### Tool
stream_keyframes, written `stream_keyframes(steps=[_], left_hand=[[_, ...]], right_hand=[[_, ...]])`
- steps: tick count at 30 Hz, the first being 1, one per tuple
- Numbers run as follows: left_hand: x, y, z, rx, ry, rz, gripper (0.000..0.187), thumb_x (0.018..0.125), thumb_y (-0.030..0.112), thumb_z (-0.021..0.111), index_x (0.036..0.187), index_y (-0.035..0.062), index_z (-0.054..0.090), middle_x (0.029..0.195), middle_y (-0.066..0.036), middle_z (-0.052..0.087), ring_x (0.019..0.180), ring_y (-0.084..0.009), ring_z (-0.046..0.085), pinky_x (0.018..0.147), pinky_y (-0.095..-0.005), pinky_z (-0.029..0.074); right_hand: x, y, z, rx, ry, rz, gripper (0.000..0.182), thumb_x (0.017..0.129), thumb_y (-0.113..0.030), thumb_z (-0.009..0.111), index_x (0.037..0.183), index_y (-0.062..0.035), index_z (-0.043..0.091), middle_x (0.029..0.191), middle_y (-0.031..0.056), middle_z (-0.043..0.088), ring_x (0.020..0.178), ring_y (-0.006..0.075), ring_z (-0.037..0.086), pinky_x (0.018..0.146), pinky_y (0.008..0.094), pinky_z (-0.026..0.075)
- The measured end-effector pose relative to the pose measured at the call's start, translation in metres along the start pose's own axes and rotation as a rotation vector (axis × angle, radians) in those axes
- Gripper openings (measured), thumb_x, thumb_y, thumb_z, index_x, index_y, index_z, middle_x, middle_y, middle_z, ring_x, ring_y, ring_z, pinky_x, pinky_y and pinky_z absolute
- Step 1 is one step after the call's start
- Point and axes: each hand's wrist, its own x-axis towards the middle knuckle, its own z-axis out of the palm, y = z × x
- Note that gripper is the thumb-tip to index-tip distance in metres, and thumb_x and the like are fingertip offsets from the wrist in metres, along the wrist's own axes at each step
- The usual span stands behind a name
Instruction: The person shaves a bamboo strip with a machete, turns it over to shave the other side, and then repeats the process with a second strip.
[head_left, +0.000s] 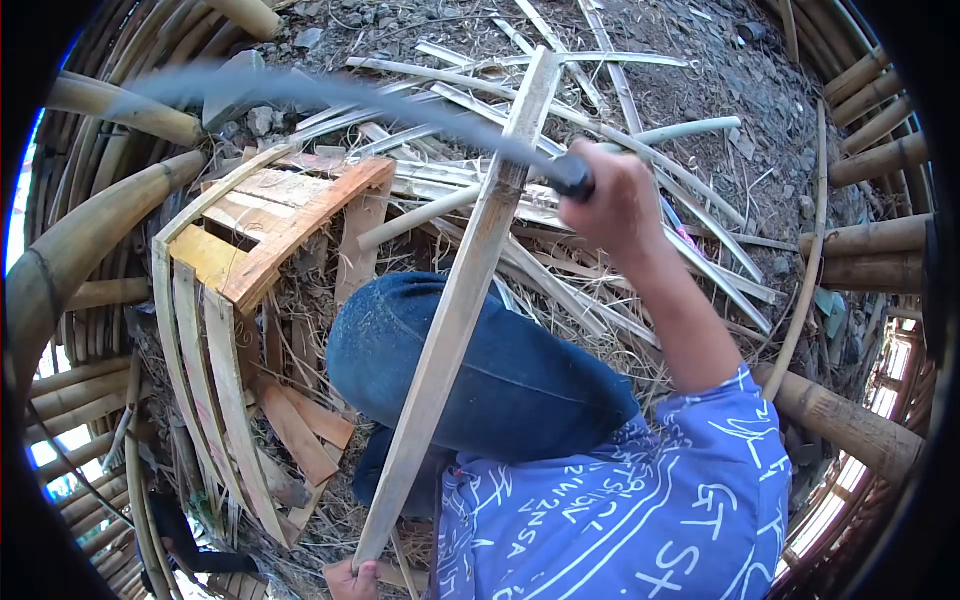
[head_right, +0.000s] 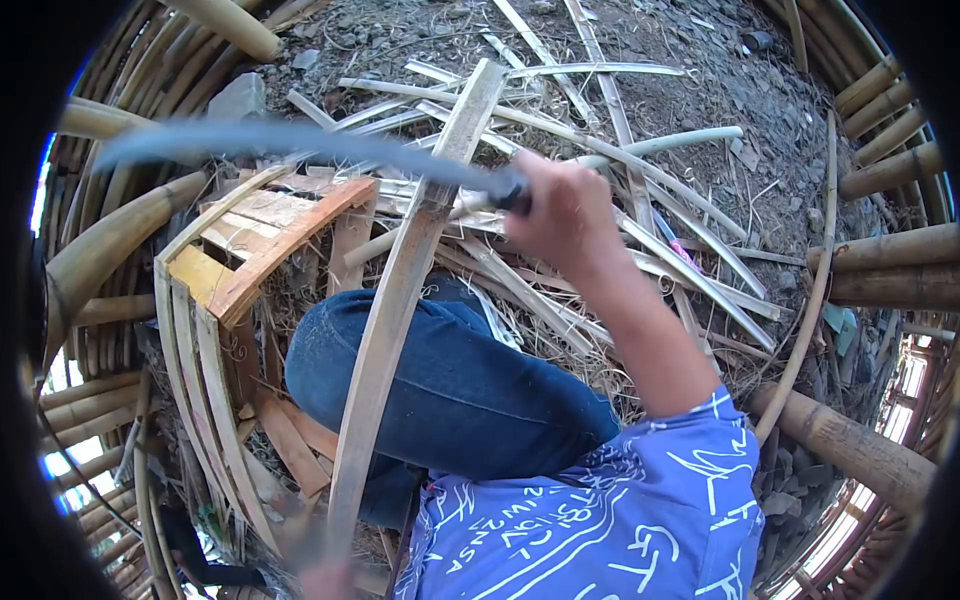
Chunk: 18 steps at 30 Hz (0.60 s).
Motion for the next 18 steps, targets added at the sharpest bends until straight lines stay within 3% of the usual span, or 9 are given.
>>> stream_keyframes(steps=[6, 10, 12, 16, 18], left_hand=[[-0.002, -0.009, -0.002, -0.01, 0.009, -0.046, 0.025, 0.087, 0.025, 0.064, 0.076, 0.0027, 0.067, 0.057, -0.005, 0.057, 0.047, -0.0139, 0.048, 0.045, -0.0299, 0.036], [-0.004, -0.002, -0.004, 0.023, -0.006, -0.001, 0.026, 0.087, 0.025, 0.064, 0.077, 0.0018, 0.067, 0.057, -0.006, 0.057, 0.049, -0.0145, 0.05, 0.045, -0.0319, 0.037], [-0.009, 0.004, -0.005, -0.142, -0.013, -0.142, 0.031, 0.088, 0.028, 0.061, 0.076, 0.0004, 0.067, 0.056, -0.007, 0.056, 0.05, -0.0172, 0.049, 0.047, -0.0356, 0.038], [-0.015, 0.019, 0.005, 0.04, 0.05, -0.054, 0.036, 0.092, 0.029, 0.055, 0.071, 0.0013, 0.063, 0.054, -0.005, 0.053, 0.048, -0.0146, 0.047, 0.045, -0.0326, 0.036], [-0.013, 0.032, 0.011, -0.041, 0.013, -0.092, 0.037, 0.093, 0.028, 0.053, 0.069, 0.0017, 0.062, 0.053, -0.004, 0.052, 0.048, -0.0138, 0.047, 0.045, -0.032, 0.035]], right_hand=[[0.023, 0.059, 0.024, 0.054, 0.104, 0.084, 0.002, 0.071, -0.005, 0.057, 0.072, -0.0047, 0.059, 0.06, 0.0174, 0.058, 0.064, 0.0377, 0.062, 0.055, 0.0416, 0.047], [0.018, 0.035, 0.011, 0.129, 0.106, 0.098, 0.004, 0.07, -0.002, 0.058, 0.073, -0.0041, 0.059, 0.059, 0.0174, 0.057, 0.061, 0.0361, 0.061, 0.054, 0.0396, 0.046], [0.007, 0.012, -0.002, 0.273, 0.129, 0.118, 0.004, 0.069, -0.001, 0.057, 0.072, -0.0032, 0.057, 0.058, 0.0172, 0.056, 0.057, 0.0342, 0.06, 0.052, 0.0379, 0.045], [-0.035, -0.029, -0.011, 0.314, -0.031, 0.022, 0.012, 0.066, -0.001, 0.058, 0.077, -0.0035, 0.056, 0.063, 0.0165, 0.058, 0.058, 0.0332, 0.061, 0.052, 0.0391, 0.046], [-0.052, -0.045, -0.013, 0.289, -0.074, -0.006, 0.014, 0.065, -0.002, 0.059, 0.078, -0.0043, 0.056, 0.064, 0.0161, 0.059, 0.059, 0.0333, 0.062, 0.053, 0.0399, 0.046]])
